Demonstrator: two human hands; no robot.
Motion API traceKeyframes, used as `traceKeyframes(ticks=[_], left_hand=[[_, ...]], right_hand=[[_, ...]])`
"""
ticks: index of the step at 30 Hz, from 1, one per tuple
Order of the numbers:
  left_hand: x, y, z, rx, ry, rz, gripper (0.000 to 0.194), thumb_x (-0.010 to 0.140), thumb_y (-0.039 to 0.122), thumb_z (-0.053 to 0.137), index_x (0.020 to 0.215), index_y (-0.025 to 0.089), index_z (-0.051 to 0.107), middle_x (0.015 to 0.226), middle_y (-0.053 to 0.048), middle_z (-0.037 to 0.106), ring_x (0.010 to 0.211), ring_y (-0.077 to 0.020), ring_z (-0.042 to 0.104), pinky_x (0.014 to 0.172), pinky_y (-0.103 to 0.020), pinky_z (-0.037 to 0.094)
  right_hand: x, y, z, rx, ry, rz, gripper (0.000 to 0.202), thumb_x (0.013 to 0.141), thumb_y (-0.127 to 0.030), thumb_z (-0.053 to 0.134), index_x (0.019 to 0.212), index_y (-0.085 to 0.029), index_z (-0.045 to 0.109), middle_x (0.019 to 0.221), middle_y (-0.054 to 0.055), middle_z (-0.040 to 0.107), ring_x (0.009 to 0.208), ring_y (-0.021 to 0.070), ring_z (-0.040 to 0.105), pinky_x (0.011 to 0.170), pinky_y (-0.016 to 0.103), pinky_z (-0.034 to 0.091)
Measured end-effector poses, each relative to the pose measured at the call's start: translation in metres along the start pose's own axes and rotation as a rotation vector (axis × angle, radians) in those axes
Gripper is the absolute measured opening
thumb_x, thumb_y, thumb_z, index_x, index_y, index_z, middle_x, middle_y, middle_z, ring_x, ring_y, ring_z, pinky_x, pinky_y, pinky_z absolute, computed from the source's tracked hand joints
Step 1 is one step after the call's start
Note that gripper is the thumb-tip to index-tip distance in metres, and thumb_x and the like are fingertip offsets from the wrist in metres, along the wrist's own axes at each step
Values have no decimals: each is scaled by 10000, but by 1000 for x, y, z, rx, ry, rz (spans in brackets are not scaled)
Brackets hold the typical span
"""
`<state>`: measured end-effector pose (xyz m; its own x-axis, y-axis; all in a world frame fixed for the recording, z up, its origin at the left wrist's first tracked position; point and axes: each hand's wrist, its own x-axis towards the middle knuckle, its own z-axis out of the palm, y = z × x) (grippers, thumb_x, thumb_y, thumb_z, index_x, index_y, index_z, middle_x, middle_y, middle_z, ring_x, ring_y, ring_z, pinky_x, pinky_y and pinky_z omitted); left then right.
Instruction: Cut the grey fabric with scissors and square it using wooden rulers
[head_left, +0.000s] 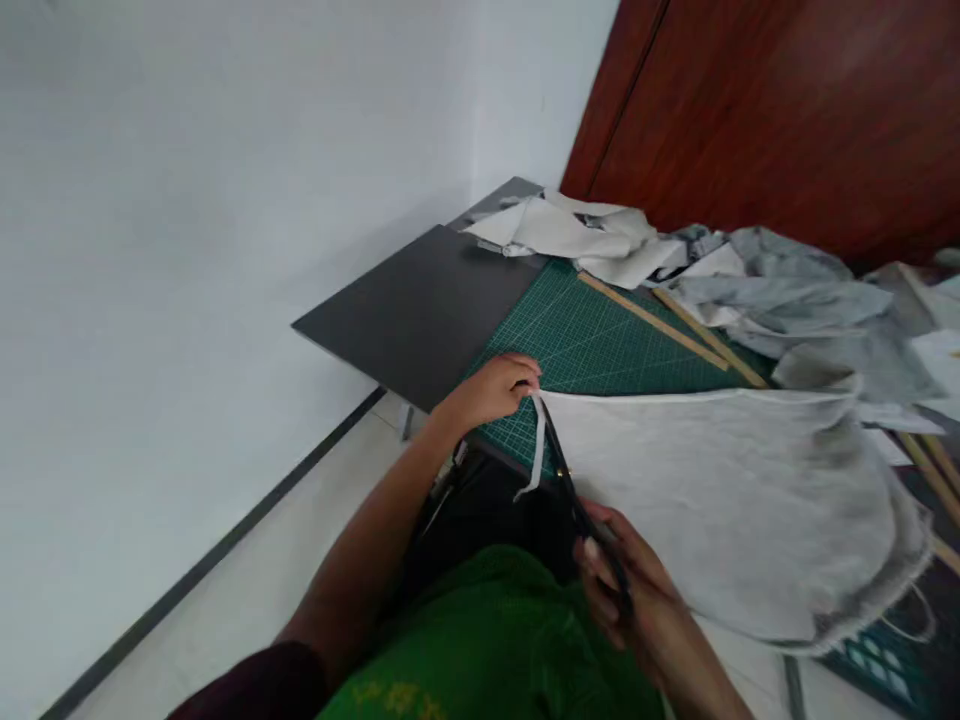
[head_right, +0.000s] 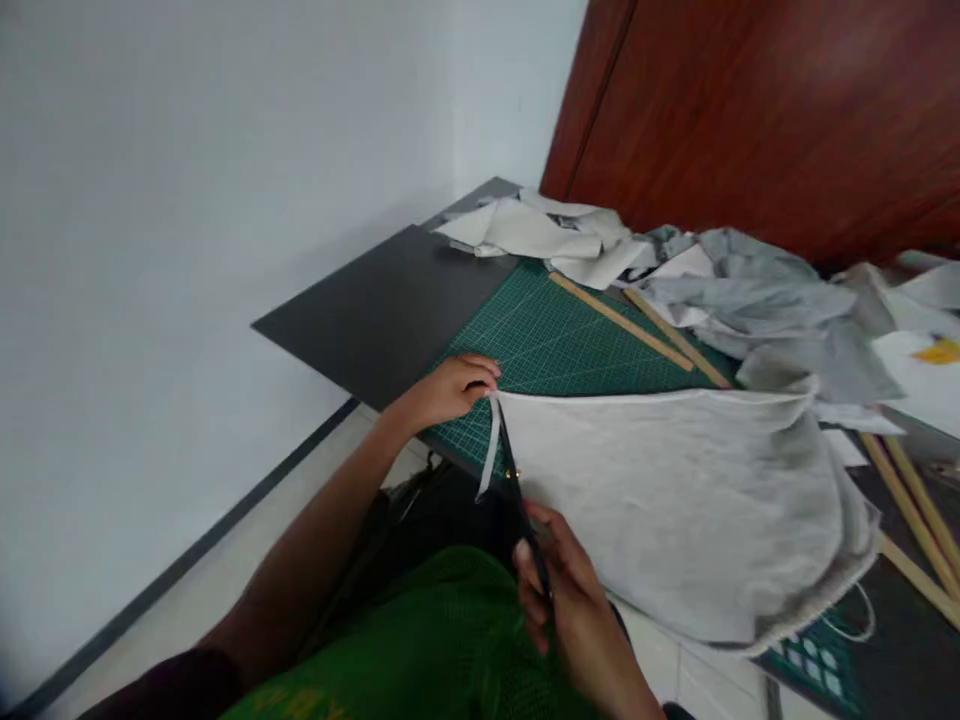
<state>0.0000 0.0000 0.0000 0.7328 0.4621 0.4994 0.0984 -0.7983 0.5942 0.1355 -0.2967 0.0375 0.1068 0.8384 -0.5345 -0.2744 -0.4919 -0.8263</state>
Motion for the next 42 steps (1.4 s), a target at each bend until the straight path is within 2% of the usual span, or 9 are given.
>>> traceKeyframes(ticks=[11, 19, 27, 32, 42], left_hand=[[-1, 3, -1, -16, 27, 0, 193, 886, 31, 639, 832, 170, 762, 1017, -81, 774, 1027, -200, 730, 957, -330, 570], [0, 5, 0, -22, 24, -11, 233, 890, 24, 612, 809, 182, 763, 982, -66, 768, 999, -194, 720, 953, -328, 559], [0, 4, 3, -45, 38, -19, 210, 887, 26, 647, 796, 176, 763, 946, -63, 764, 960, -192, 719, 930, -327, 561], [1, 1, 4, -46, 58, -25, 203, 844, -9, 675, 779, 170, 745, 951, -68, 766, 976, -197, 725, 937, -329, 565], [0, 2, 4, -51, 60, -28, 222, 837, -13, 654, 773, 173, 756, 977, -75, 772, 992, -201, 730, 919, -328, 578]], right_hand=[[2, 0, 2, -27, 11, -34, 571, 914, -571, 737, 1396, -336, 540, 842, -55, 533, 538, 67, 432, 391, 180, 336], [7, 0, -1, 93, 67, -11, 631, 802, -608, 813, 1296, -305, 566, 730, -88, 498, 445, 47, 329, 324, 157, 253], [10, -8, 4, 117, 44, -25, 564, 807, -614, 800, 1211, -295, 572, 725, -96, 461, 450, 45, 315, 317, 144, 241], [14, -11, 7, 137, 41, -13, 583, 792, -597, 818, 1225, -297, 567, 729, -99, 474, 456, 47, 330, 318, 147, 263], [6, 2, 13, 169, 85, 4, 639, 781, -616, 823, 1267, -297, 558, 716, -100, 459, 462, 51, 322, 333, 156, 263]])
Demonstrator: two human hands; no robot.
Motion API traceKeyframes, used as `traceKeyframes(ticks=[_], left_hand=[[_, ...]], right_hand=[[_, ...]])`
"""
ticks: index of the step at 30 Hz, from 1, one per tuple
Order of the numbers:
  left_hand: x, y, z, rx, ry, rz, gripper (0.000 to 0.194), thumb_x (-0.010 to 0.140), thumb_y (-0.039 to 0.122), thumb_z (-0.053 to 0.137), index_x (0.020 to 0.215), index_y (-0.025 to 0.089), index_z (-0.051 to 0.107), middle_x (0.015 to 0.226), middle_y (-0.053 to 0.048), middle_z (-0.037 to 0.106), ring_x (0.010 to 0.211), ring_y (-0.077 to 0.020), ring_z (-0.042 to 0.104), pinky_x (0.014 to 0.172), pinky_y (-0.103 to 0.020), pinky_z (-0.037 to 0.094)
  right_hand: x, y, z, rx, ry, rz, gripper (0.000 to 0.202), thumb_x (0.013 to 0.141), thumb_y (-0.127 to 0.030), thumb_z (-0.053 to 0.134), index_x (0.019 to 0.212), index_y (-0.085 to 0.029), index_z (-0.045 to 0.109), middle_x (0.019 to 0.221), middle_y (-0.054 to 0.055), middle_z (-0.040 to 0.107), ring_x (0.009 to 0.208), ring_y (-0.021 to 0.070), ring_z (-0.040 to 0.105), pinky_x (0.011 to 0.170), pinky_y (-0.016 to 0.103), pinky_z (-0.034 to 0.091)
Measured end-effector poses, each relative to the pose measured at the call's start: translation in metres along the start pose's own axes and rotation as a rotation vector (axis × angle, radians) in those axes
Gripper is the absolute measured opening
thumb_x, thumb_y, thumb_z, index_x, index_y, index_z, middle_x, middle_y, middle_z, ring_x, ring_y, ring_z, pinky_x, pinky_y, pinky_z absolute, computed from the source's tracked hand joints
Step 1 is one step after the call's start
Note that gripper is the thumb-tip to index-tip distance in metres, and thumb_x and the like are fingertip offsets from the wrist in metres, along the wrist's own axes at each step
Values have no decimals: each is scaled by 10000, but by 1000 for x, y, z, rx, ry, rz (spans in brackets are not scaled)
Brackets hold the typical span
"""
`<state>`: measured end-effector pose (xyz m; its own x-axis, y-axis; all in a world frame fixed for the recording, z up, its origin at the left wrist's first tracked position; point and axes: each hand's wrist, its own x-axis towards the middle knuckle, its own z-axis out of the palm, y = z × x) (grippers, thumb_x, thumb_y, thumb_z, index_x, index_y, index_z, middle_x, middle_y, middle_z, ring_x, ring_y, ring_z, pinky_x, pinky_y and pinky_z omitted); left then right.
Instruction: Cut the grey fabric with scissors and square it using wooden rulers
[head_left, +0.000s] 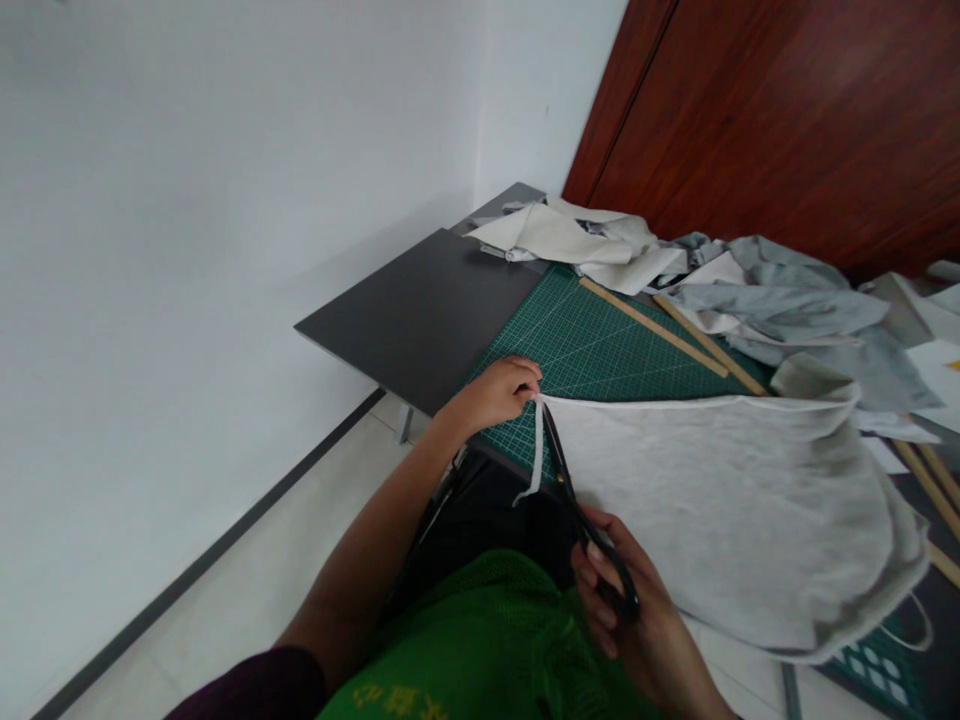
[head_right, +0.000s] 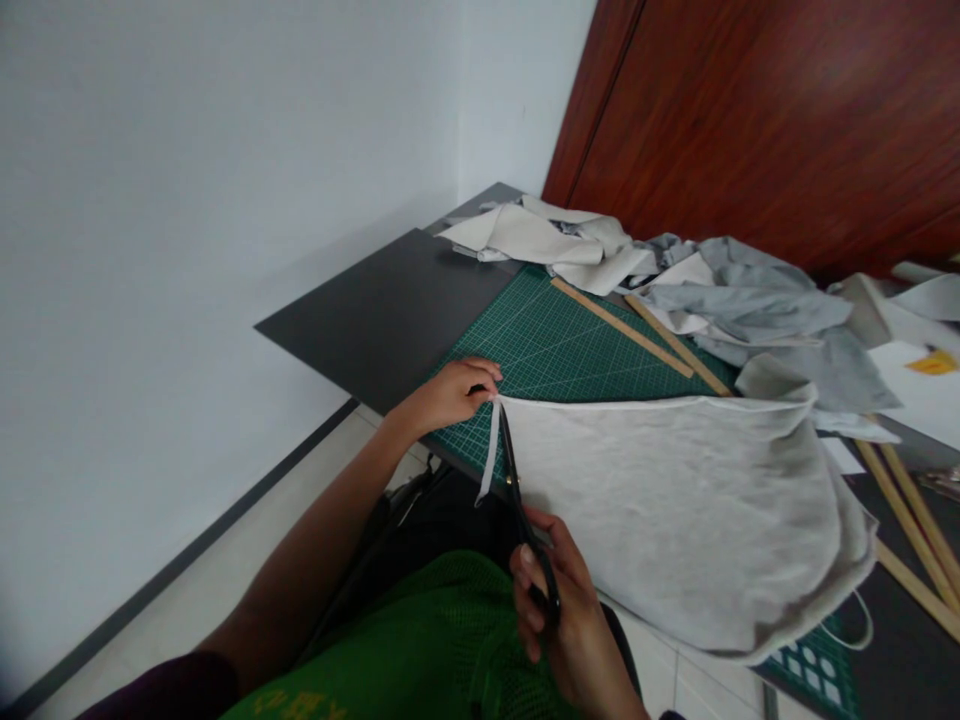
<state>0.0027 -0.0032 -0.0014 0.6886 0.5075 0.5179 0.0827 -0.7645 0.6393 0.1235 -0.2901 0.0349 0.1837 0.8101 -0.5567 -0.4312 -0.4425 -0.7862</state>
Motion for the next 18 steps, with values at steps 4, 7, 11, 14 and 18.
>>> traceKeyframes(ticks=[4, 7, 11, 14, 18], left_hand=[[-1, 1, -1, 1, 8, -4, 227, 839, -11, 649, 774, 171, 768, 978, -76, 775, 996, -196, 732, 936, -320, 573], [-1, 1, -1, 5, 6, -3, 218, 847, 2, 654, 775, 173, 768, 989, -78, 777, 1002, -195, 734, 943, -326, 576], [0, -1, 0, 5, 4, -5, 194, 849, 19, 680, 777, 176, 769, 1022, -83, 780, 1023, -200, 735, 948, -344, 582], [0, -1, -1, 4, 5, -2, 199, 850, 9, 677, 786, 172, 770, 1018, -85, 780, 1025, -199, 735, 949, -342, 579], [-1, -2, -1, 10, 1, -11, 182, 849, 15, 696, 779, 169, 764, 1019, -89, 781, 1028, -201, 735, 957, -344, 575]], right_hand=[[1, -2, -1, 8, -7, -1, 612, 791, -595, 818, 1259, -302, 555, 728, -100, 469, 461, 50, 324, 334, 156, 263], [5, -7, 1, -2, -21, -5, 584, 808, -568, 814, 1255, -300, 550, 733, -99, 483, 465, 50, 340, 342, 155, 273], [8, -12, 2, -27, -37, -2, 583, 820, -567, 809, 1260, -291, 544, 738, -97, 496, 469, 52, 354, 345, 159, 290], [8, -15, 3, -37, -37, 0, 585, 829, -570, 805, 1268, -285, 546, 744, -95, 494, 470, 50, 352, 345, 158, 284], [8, -16, 2, -38, -35, 5, 638, 798, -589, 827, 1280, -281, 545, 733, -99, 485, 466, 47, 347, 347, 157, 281]])
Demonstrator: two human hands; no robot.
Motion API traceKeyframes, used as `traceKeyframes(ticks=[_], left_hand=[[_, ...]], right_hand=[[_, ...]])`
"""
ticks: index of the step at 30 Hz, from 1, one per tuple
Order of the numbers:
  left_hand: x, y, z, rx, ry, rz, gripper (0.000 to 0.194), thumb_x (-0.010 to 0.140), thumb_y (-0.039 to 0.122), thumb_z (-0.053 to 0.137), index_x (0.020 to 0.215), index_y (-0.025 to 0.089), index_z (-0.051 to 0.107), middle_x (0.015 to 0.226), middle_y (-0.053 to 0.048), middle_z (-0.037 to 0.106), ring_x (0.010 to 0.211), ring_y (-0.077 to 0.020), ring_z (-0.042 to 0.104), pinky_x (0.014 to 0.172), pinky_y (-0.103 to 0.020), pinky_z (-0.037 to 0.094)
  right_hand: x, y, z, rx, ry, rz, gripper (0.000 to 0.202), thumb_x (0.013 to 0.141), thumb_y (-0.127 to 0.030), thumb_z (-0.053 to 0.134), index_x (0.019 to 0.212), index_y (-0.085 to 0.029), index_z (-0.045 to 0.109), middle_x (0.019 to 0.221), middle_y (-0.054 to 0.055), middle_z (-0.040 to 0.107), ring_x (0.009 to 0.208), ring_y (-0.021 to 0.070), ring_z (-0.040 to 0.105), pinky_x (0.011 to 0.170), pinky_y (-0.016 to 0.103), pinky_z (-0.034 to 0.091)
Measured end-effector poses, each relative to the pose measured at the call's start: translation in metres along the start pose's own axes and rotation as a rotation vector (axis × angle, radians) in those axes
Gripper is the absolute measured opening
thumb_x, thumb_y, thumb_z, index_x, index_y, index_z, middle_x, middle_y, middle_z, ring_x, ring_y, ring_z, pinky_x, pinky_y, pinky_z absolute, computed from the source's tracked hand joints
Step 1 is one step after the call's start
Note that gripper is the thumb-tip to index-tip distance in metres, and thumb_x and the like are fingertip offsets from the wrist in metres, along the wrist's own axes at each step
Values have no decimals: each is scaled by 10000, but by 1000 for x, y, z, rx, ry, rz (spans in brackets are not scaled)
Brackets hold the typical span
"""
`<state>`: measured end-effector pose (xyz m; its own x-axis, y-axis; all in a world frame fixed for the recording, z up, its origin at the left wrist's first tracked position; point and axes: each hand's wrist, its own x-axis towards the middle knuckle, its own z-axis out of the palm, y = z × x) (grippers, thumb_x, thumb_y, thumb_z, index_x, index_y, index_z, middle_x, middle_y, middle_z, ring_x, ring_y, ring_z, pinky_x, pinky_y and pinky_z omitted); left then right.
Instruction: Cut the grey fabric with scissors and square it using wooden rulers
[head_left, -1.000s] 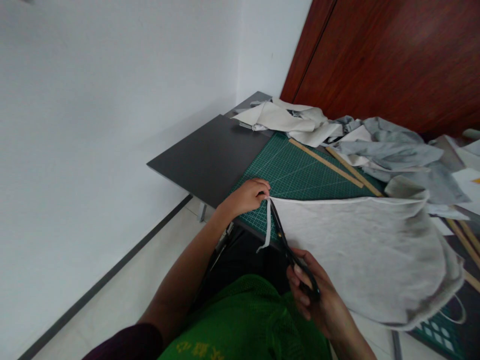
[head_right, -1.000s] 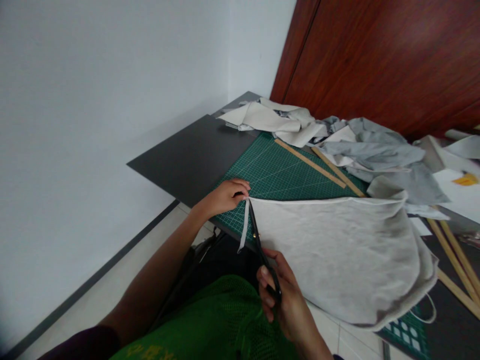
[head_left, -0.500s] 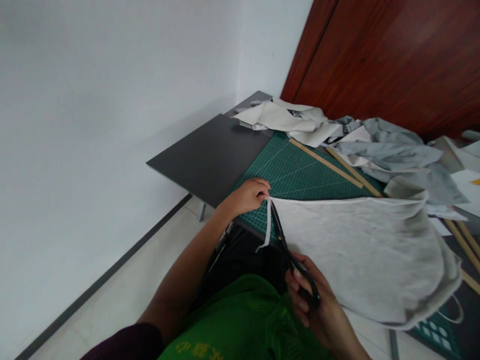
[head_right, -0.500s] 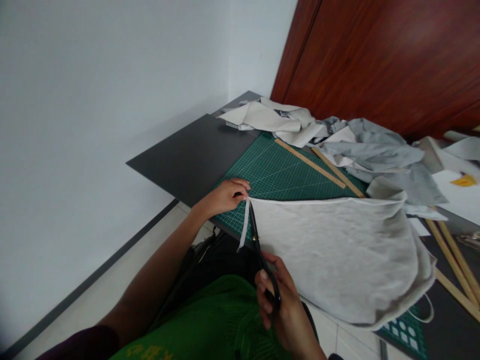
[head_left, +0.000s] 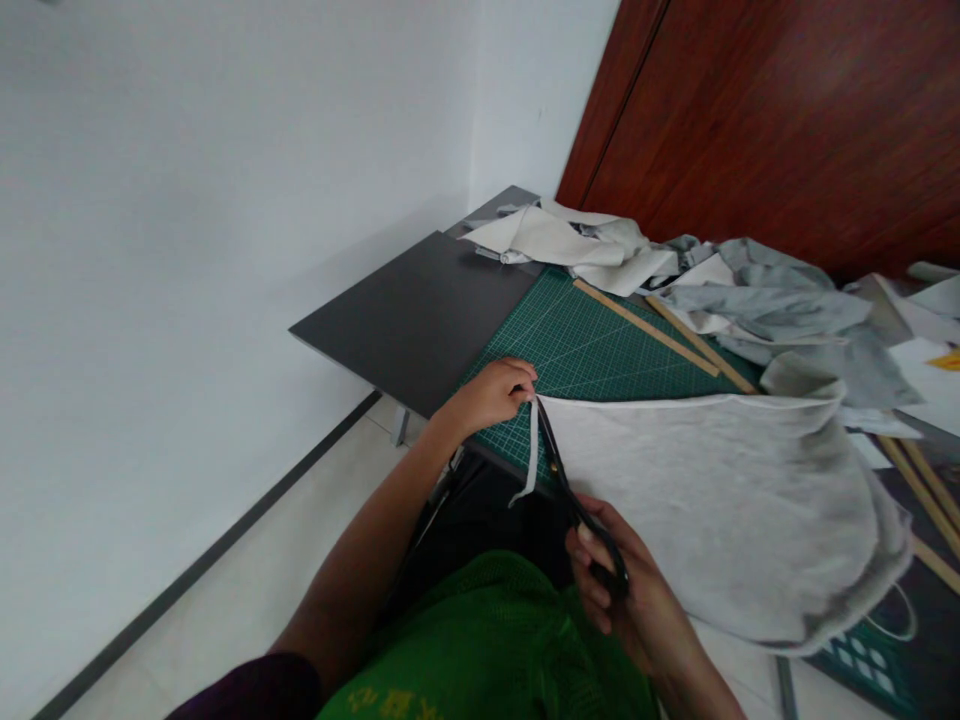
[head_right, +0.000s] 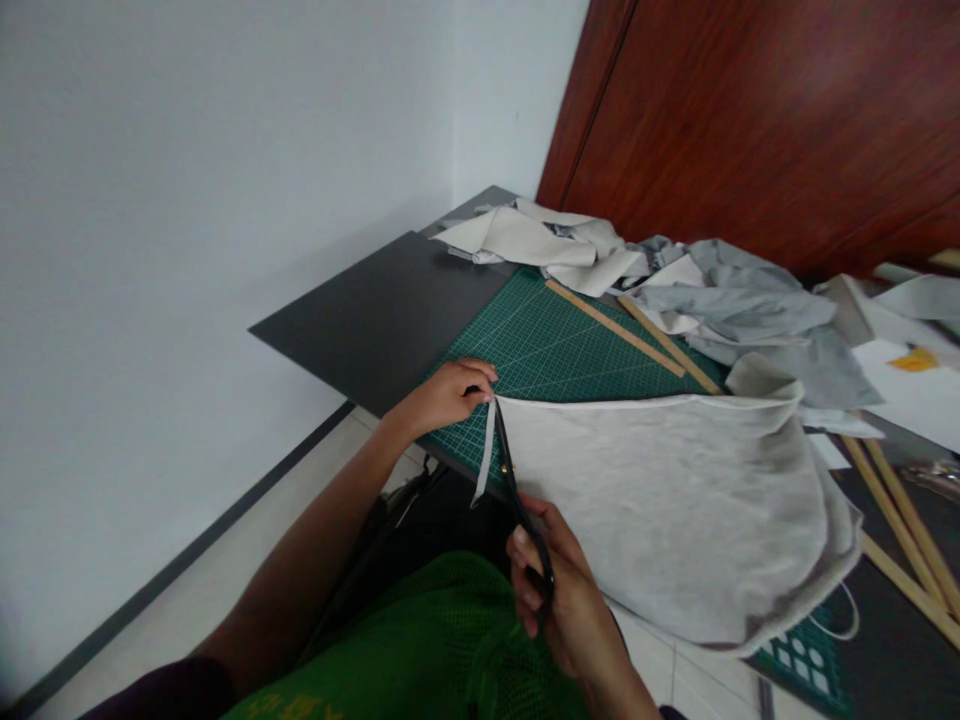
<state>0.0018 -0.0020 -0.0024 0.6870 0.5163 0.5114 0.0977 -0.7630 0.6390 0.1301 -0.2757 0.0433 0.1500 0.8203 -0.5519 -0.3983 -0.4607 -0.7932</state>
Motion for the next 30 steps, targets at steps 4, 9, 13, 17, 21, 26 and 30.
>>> traceKeyframes(ticks=[4, 9, 13, 17, 21, 26, 30], left_hand=[[0, 0, 0, 6, 3, -7, 173, 848, 17, 704, 782, 165, 764, 1028, -97, 784, 1046, -211, 735, 968, -351, 574], [0, 1, 0, 6, 4, 9, 185, 841, -5, 692, 790, 155, 771, 1016, -101, 786, 1029, -212, 741, 949, -345, 582], [0, 2, -1, -2, 8, 5, 198, 846, 0, 691, 789, 168, 778, 1020, -89, 788, 1036, -205, 743, 959, -340, 583], [0, 3, -1, -2, 5, -11, 207, 836, -5, 696, 798, 177, 788, 1039, -84, 790, 1050, -204, 743, 970, -345, 584], [-1, 3, -1, -7, 11, -19, 206, 837, 2, 693, 806, 179, 793, 1060, -86, 790, 1069, -207, 741, 980, -360, 586], [-1, 1, 0, -10, 4, -11, 208, 842, -3, 695, 795, 177, 788, 1039, -84, 789, 1053, -203, 742, 969, -353, 585], [0, 1, 0, -19, 0, -21, 196, 835, 3, 701, 778, 174, 780, 1025, -84, 785, 1047, -208, 737, 962, -357, 585]], right_hand=[[0, 2, -2, 2, -3, -10, 614, 806, -581, 827, 1267, -284, 552, 738, -96, 492, 468, 44, 340, 347, 155, 273], [-4, 4, -4, -22, -11, -24, 578, 824, -570, 821, 1263, -290, 571, 748, -92, 481, 477, 45, 341, 348, 152, 275], [-6, 3, -4, -36, -16, -34, 559, 846, -567, 805, 1273, -290, 572, 761, -88, 485, 486, 44, 350, 355, 150, 288], [-5, 3, -5, -65, -24, -36, 573, 842, -578, 806, 1279, -295, 568, 755, -91, 477, 480, 45, 353, 349, 151, 288], [-4, 3, -8, -84, -20, -28, 582, 839, -583, 807, 1283, -294, 564, 746, -96, 474, 473, 42, 345, 346, 147, 285], [-4, 3, -7, -88, -9, -32, 590, 844, -570, 810, 1301, -292, 562, 739, -97, 476, 476, 42, 351, 346, 143, 293], [-4, 5, -7, -81, -5, -31, 592, 837, -553, 821, 1302, -288, 569, 741, -93, 494, 469, 40, 362, 346, 142, 306]])
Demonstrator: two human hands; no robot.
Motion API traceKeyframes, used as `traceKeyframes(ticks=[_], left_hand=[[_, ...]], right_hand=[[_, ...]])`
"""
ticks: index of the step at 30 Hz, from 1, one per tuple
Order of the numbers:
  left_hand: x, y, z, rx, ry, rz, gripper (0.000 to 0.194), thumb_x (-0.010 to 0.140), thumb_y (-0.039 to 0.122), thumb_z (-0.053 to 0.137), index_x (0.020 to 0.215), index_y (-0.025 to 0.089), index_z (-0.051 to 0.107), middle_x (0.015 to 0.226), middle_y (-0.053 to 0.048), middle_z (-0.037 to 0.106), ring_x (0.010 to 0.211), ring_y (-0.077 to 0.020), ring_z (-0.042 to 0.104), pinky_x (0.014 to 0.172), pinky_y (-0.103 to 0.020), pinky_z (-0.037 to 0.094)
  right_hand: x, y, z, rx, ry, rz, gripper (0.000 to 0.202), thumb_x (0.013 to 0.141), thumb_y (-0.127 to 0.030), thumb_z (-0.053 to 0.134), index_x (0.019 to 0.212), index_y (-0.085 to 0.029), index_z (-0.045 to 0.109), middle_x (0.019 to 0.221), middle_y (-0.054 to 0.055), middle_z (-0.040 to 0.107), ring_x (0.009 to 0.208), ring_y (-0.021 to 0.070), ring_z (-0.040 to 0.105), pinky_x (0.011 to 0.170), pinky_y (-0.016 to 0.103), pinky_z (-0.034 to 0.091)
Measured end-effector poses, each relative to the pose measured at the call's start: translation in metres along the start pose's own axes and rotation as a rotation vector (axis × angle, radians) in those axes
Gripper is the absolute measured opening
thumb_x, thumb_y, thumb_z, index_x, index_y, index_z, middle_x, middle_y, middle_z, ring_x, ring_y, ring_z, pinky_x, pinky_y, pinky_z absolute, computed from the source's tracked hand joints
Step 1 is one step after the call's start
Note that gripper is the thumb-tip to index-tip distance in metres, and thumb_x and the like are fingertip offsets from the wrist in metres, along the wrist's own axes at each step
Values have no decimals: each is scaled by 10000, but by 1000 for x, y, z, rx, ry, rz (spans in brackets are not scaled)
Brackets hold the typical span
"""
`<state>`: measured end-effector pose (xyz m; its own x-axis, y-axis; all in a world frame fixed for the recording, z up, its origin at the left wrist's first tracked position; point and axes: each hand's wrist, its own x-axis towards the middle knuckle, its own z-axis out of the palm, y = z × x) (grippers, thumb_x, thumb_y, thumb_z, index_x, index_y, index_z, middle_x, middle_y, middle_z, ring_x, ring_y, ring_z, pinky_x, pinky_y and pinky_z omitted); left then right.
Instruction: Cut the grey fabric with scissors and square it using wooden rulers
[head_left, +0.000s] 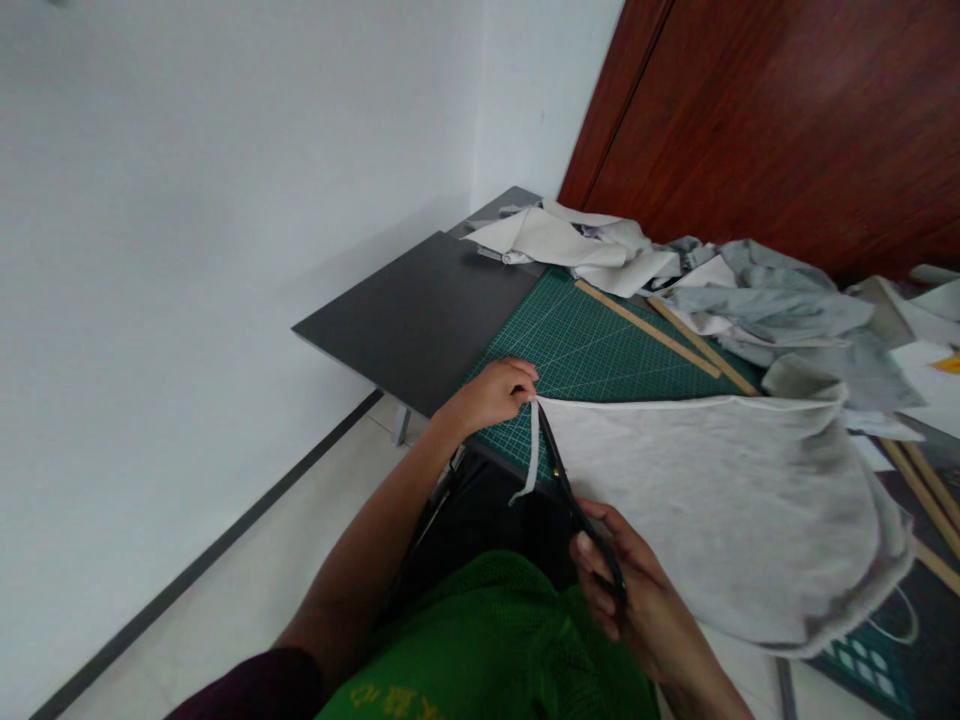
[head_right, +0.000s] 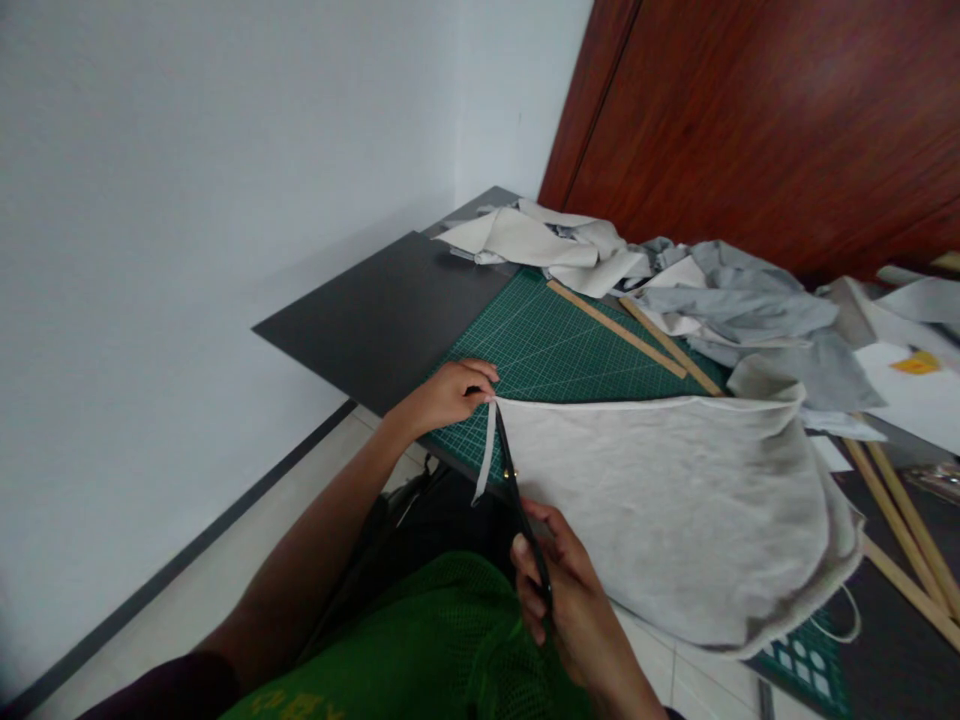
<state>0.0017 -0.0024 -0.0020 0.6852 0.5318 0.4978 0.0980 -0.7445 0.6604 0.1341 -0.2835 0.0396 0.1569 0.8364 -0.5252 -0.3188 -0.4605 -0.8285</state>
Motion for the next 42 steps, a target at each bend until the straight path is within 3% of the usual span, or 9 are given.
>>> traceKeyframes(ticks=[3, 7, 12, 16, 19, 23, 27, 42], left_hand=[[1, 4, -2, 17, -20, 8, 192, 857, 16, 676, 846, 174, 783, 1023, -84, 777, 1048, -215, 725, 987, -375, 574], [0, 14, -8, 47, -55, 66, 389, 877, -28, 579, 1141, 192, 762, 1208, -98, 736, 1208, -229, 661, 1110, -414, 508], [-2, 18, -12, 133, -184, 60, 398, 890, -38, 550, 1009, 245, 803, 1419, -71, 661, 1412, -274, 541, 1199, -485, 423], [-3, 15, -10, 169, -213, 42, 432, 882, -42, 564, 1065, 256, 818, 1469, -74, 640, 1465, -295, 495, 1212, -514, 409], [-1, 11, -6, 153, -157, 39, 442, 872, -52, 552, 1060, 246, 820, 1421, -79, 668, 1414, -267, 545, 1187, -475, 445], [1, 9, -3, 109, -100, 66, 333, 916, 7, 567, 996, 212, 816, 1202, -91, 744, 1173, -227, 680, 1083, -399, 516], [2, 10, -2, 81, -70, 78, 279, 929, 36, 571, 936, 193, 801, 1089, -90, 757, 1075, -222, 697, 1024, -381, 538], [3, 9, 1, 81, -57, 10, 264, 885, 8, 535, 864, 193, 721, 1055, -75, 743, 1071, -215, 682, 1032, -366, 533]], right_hand=[[3, 0, -2, 34, 8, 11, 577, 814, -550, 832, 1261, -291, 574, 729, -100, 492, 445, 37, 343, 327, 140, 294], [6, 0, -4, 64, 7, 20, 563, 799, -552, 835, 1223, -297, 566, 706, -108, 488, 423, 33, 312, 307, 129, 261], [5, 0, -4, 67, -12, 10, 556, 806, -567, 830, 1210, -291, 567, 697, -110, 480, 417, 26, 298, 301, 120, 255], [5, 0, -4, 70, -6, 18, 560, 807, -556, 830, 1220, -291, 559, 698, -110, 487, 420, 26, 304, 302, 119, 266], [5, 0, -4, 71, -9, 21, 558, 816, -549, 824, 1228, -290, 552, 704, -110, 492, 426, 28, 312, 305, 119, 271], [6, -3, -2, 74, -13, 29, 581, 813, -543, 826, 1250, -293, 538, 696, -115, 492, 428, 33, 315, 304, 124, 286], [4, -10, 6, 85, -2, 28, 575, 812, -550, 824, 1235, -279, 544, 693, -116, 489, 433, 29, 311, 314, 123, 279], [11, -6, 17, 142, 46, 42, 669, 703, -601, 854, 1203, -277, 551, 684, -115, 461, 443, 47, 300, 330, 160, 257]])
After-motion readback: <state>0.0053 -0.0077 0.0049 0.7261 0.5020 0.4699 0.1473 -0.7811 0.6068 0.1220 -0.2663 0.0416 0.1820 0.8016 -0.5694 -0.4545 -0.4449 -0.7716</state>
